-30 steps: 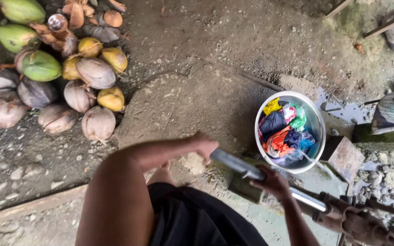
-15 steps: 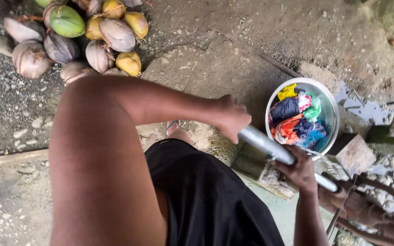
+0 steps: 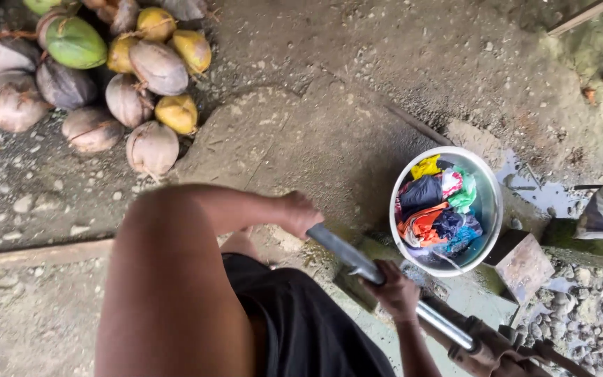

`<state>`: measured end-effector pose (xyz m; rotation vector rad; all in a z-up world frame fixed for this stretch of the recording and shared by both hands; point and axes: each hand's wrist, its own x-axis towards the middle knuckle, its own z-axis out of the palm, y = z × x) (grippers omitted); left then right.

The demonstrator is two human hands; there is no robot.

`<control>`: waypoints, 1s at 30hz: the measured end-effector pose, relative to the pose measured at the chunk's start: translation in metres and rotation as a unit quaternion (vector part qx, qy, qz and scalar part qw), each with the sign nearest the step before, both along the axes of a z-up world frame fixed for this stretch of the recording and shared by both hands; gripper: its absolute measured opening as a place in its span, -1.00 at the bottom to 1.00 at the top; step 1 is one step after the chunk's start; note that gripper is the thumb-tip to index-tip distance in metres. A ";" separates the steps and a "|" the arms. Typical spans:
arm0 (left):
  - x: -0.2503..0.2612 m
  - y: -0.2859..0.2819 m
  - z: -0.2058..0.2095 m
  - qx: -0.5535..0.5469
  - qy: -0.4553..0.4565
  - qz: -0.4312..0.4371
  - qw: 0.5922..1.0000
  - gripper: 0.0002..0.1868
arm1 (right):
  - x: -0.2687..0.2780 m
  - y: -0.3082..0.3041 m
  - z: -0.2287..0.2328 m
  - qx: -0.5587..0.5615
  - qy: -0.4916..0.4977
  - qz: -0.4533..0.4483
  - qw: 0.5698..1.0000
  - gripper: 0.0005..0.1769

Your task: Operating a manual hand pump to fill a basin with water for laundry.

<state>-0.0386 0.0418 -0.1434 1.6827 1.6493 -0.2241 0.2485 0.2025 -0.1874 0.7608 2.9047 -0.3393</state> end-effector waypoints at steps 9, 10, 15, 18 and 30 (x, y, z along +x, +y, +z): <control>0.018 0.030 -0.144 -0.067 -0.023 0.059 0.996 -0.81 | -0.007 -0.001 -0.069 -0.013 -0.144 -0.022 0.989 -0.52; 0.021 0.030 -0.156 -0.067 -0.022 0.056 0.996 -0.81 | -0.008 0.002 -0.073 -0.014 -0.143 -0.026 0.989 -0.52; 0.035 0.017 -0.159 -0.069 -0.075 0.132 0.986 -0.80 | -0.016 -0.005 -0.050 -0.044 -0.225 -0.058 0.972 -0.47; 0.025 0.003 -0.099 -0.106 -0.021 0.081 0.991 -0.67 | -0.009 -0.006 -0.050 -0.034 -0.184 -0.029 0.982 -0.36; 0.044 -0.015 0.167 0.092 0.102 -0.035 0.990 -0.43 | 0.019 -0.026 0.129 -0.184 0.146 -0.057 0.970 -0.38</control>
